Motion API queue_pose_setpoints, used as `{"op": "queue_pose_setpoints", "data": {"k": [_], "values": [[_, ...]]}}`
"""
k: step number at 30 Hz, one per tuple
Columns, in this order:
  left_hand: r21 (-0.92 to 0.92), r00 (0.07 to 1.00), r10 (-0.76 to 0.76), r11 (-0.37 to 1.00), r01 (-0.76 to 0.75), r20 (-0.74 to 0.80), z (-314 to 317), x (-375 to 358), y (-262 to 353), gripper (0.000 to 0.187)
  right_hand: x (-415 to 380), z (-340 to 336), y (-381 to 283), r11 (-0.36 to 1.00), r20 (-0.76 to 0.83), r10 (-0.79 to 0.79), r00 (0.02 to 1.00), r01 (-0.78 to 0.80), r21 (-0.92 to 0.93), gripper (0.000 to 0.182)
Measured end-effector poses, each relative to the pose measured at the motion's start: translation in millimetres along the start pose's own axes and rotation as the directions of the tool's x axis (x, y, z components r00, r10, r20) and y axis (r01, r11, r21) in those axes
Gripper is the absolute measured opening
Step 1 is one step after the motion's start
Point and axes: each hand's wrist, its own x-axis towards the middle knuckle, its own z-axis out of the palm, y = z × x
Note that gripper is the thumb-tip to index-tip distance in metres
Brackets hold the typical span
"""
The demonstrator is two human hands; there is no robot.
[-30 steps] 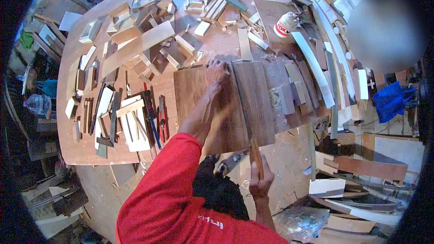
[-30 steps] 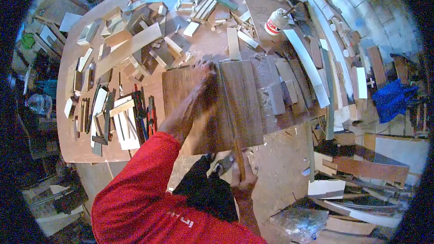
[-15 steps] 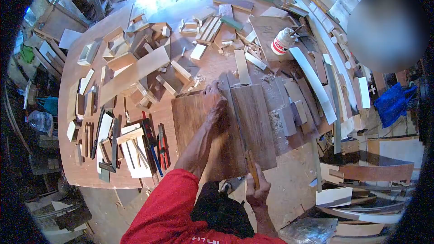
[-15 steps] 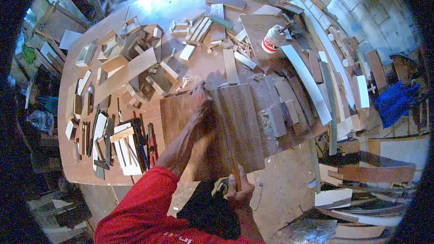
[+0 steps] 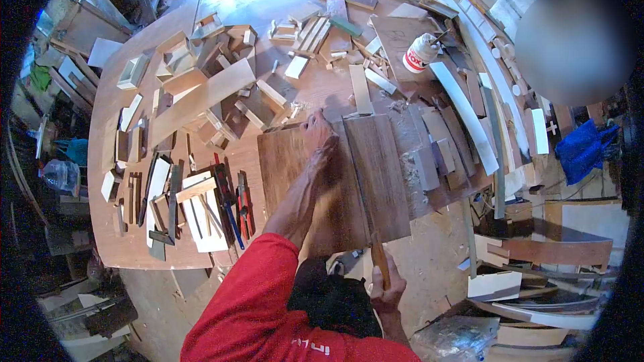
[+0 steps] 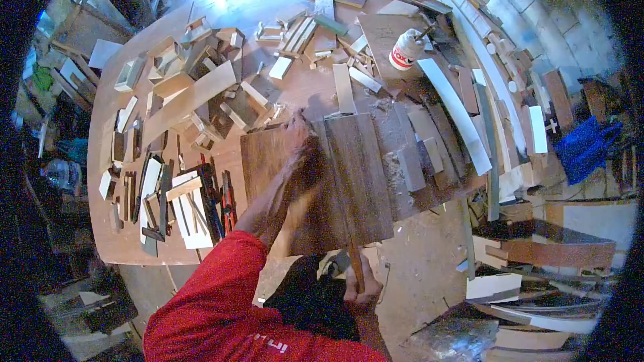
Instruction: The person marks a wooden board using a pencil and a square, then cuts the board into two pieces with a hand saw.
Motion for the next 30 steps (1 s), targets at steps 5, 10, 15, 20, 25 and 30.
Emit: {"op": "queue_pose_setpoints", "data": {"k": [5, 10, 15, 20, 25, 30], "values": [[-0.099, 0.998, 0.01, 0.995, -0.005, 0.054, 25.5, -1.8, -13.7, 0.041, 40.4, 25.0, 0.6, 0.999, 0.003, 0.049, 0.999, -0.049, 0.021, 0.036], [-0.208, 0.996, 0.091, 0.974, -0.088, 0.004, -42.2, -17.6, -2.1, 0.05, 39.7, 32.4, 14.0, 0.996, -0.043, -0.084, 0.996, 0.085, 0.013, 0.037], [0.093, 0.971, 0.234, 0.967, -0.237, 0.043, -92.1, -140.7, 3.6, 0.056, 40.1, 24.7, 18.9, 0.992, 0.018, -0.123, 0.992, 0.124, -0.027, 0.04], [-0.005, 0.964, 0.088, 0.996, -0.09, 0.249, -139.2, -146.3, 34.2, 0.053, 38.1, 24.9, 25.9, 0.991, -0.044, -0.134, 0.99, 0.134, 0.002, 0.04], [0.02, 0.972, 0.077, 0.996, -0.084, 0.223, -132.2, -147.2, 32.5, 0.051, 39.2, 18.9, 31.8, 0.963, -0.033, -0.244, 0.969, 0.246, 0.111, 0.045], [0.021, 0.97, 0.059, 0.998, -0.066, 0.237, -140.7, -146.2, 36.2, 0.049, 42.0, 12.9, 6.6, 0.99, 0.011, -0.106, 0.994, 0.105, 0.089, 0.042]]}}
